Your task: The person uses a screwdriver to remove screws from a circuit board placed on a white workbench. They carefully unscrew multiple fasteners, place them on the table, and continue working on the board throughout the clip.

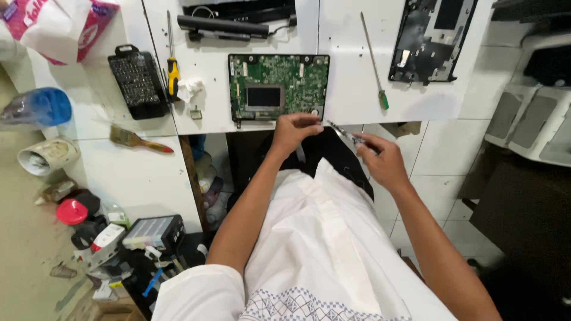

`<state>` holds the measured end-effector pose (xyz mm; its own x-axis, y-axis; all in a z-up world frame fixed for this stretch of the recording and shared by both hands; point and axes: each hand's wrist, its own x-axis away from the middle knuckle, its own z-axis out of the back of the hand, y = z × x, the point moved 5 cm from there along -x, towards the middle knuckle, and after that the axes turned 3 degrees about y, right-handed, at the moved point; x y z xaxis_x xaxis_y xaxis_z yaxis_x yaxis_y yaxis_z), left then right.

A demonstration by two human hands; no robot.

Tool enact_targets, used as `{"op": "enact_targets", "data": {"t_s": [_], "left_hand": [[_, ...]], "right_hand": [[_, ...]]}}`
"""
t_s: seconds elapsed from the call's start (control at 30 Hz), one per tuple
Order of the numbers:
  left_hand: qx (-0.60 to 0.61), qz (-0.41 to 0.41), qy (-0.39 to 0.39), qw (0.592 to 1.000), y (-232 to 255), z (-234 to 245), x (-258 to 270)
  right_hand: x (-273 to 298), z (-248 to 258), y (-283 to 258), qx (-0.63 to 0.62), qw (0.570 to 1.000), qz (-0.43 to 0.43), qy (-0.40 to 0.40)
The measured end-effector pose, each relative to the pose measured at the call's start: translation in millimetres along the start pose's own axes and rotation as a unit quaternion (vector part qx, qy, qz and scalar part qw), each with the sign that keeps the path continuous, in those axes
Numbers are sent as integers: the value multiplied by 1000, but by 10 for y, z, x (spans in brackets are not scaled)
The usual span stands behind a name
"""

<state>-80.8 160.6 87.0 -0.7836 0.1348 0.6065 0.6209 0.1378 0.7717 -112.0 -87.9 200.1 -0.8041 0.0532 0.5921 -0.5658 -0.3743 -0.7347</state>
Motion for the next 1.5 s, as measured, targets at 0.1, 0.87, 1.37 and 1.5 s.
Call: {"op": "enact_targets", "data": {"t_s": [0.1,0.87,1.37,1.5], "left_hand": [[104,55,-15,993,-363,158,-132],[121,28,-110,986,466,78,64],[94,71,-178,977,129,-17,-128],[152,90,-132,975,-129,-66,-203]], "right_hand": [[54,-137,-193,4,1000,-7,-8],[364,105,-821,127,971,199,38],[390,-109,-198,27,998,-57,14],[328,-157,54,31,998,-33,42]]}}
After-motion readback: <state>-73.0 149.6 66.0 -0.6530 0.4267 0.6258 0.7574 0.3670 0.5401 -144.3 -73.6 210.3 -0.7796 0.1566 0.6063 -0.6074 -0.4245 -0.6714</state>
